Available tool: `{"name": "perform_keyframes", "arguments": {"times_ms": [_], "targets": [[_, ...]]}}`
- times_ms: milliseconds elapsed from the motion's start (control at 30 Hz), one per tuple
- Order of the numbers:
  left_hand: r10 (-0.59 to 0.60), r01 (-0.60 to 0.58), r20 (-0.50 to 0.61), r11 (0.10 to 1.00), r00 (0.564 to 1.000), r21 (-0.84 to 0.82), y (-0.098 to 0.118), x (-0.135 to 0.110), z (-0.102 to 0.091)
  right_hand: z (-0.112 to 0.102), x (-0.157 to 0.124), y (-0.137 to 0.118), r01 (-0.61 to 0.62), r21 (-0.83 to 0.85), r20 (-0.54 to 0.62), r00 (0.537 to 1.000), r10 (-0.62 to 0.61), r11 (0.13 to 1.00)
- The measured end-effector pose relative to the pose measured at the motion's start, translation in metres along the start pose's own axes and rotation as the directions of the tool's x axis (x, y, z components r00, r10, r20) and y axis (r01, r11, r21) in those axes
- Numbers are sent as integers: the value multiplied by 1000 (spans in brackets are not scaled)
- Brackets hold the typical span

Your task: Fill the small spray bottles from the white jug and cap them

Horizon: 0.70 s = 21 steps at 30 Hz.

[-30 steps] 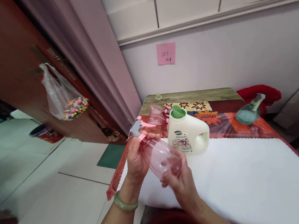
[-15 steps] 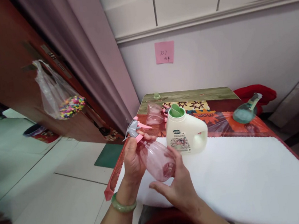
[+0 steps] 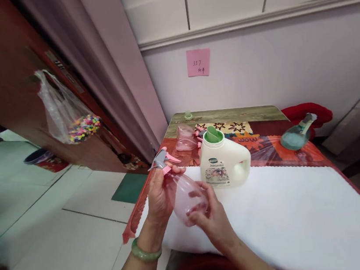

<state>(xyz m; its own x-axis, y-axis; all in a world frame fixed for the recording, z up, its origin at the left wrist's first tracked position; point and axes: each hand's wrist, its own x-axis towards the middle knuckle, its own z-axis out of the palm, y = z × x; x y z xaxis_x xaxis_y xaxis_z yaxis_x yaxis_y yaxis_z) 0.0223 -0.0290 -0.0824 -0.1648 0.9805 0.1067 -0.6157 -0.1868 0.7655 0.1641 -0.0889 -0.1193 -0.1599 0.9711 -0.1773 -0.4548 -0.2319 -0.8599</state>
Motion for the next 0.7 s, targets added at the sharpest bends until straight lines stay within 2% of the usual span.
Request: {"name": "perform_keyframes", "arguments": {"times_ms": [67,167,233,300,367,433,500,567,600,633,667,700], "targets": [[-37,37,22,999,999,4,1,-1,-1,0,1,3,-111,43,93,990,107,993],[-37,37,19,999,999,30,3,-3,-2,2,2,12,-300,192,212,942,259,935],[-40,40,0,997,999,62,3,-5,-4,4,4,17,-278,228,180,954,240,933],[-77,75,18,992,997,100,-1,-10,-8,6,8,18,-195,228,116,978,173,954],[-166,150,86,974,982,170,-6,-17,-15,5,13,17,-135,210,89,989,118,968],[-279,243,118,936,953,254,-10,-23,-22,2,17,15,-132,142,91,989,120,981],[-343,310,41,889,938,336,-10,-21,-31,-5,20,16,-170,26,44,985,169,985],[-270,286,-105,823,957,490,-2,-9,-42,-14,19,21,-205,-76,-44,978,202,976],[-183,240,-155,744,971,623,3,0,-47,-19,18,25,-219,-114,-77,974,211,969],[-66,169,-162,595,985,786,10,12,-53,-25,17,28,-227,-146,-91,972,215,963],[25,103,-120,362,992,926,16,24,-58,-30,15,31,-227,-175,-87,973,214,958],[39,11,-14,95,999,995,20,36,-62,-36,12,34,-223,-202,-73,974,212,954]]}}
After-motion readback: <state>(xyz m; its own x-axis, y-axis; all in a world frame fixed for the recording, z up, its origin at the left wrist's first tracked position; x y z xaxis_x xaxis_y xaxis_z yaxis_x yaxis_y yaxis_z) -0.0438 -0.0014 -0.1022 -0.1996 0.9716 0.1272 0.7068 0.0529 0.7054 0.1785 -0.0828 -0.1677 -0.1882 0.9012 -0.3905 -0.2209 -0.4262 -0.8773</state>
